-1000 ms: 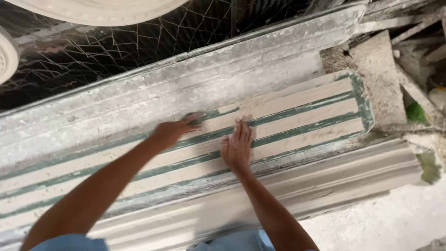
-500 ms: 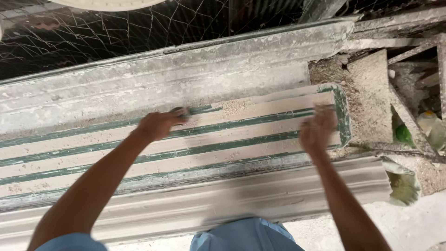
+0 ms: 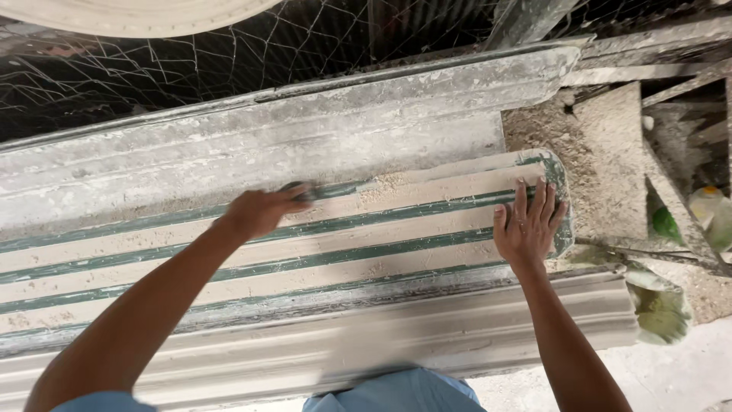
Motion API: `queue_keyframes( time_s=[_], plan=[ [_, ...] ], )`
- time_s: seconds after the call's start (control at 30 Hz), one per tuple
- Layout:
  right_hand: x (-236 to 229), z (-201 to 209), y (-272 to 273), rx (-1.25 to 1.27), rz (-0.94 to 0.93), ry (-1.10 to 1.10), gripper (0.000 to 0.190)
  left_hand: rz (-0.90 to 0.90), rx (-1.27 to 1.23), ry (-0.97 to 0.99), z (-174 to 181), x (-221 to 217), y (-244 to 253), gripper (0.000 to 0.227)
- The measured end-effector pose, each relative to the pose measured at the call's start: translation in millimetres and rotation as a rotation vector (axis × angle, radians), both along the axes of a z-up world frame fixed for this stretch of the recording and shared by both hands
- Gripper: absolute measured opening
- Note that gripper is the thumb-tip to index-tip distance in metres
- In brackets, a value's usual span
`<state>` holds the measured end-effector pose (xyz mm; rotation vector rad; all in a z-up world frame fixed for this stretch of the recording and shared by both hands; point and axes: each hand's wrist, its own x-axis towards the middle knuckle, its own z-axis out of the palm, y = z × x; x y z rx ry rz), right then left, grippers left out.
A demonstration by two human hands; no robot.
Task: The person uses a small metal scraper to smooth and clean the surface of a long white gypsum mold with green stripes. They work along the length of the mold, removing excess material and refining the edges.
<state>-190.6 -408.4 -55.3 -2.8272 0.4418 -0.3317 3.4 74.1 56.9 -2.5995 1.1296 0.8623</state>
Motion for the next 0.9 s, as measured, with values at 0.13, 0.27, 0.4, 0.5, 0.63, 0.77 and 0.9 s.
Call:
queue_keyframes(
  time_s=[0.13, 0.27, 0.4, 0.5, 0.63, 0.77, 0.9],
  plan=[
    [0, -2, 4, -0.003, -0.006, 0.022, 0.064, 0.114, 0.006, 0.166, -19, -13, -35, 0.043],
    [4, 8, -5, 0.037, -0.007, -0.005, 0.063, -0.214, -0.276, -0.152, -63, -5, -124, 0.060],
    [-3, 2, 1, -0.005, 0.008, 0.009, 0.064, -0.125, -0.053, -0.016, -34, -6, -55, 0.063],
    [1, -4, -1, -0.032, -0.019, 0.047, 0.065, -0.090, -0.010, -0.052, -9, -6, -25, 0.066],
    [0, -4, 5, -0.030, -0.011, 0.006, 0.066, -0.046, -0.223, 0.037, -39, -14, -119, 0.050],
    [-2, 6, 2, -0.002, -0.001, 0.008, 0.065, -0.254, -0.215, -0.148, -52, -14, -189, 0.052],
    [-4, 7, 3, 0.009, -0.009, 0.004, 0.064, -0.130, -0.113, -0.024, -28, -14, -106, 0.055]
  ],
)
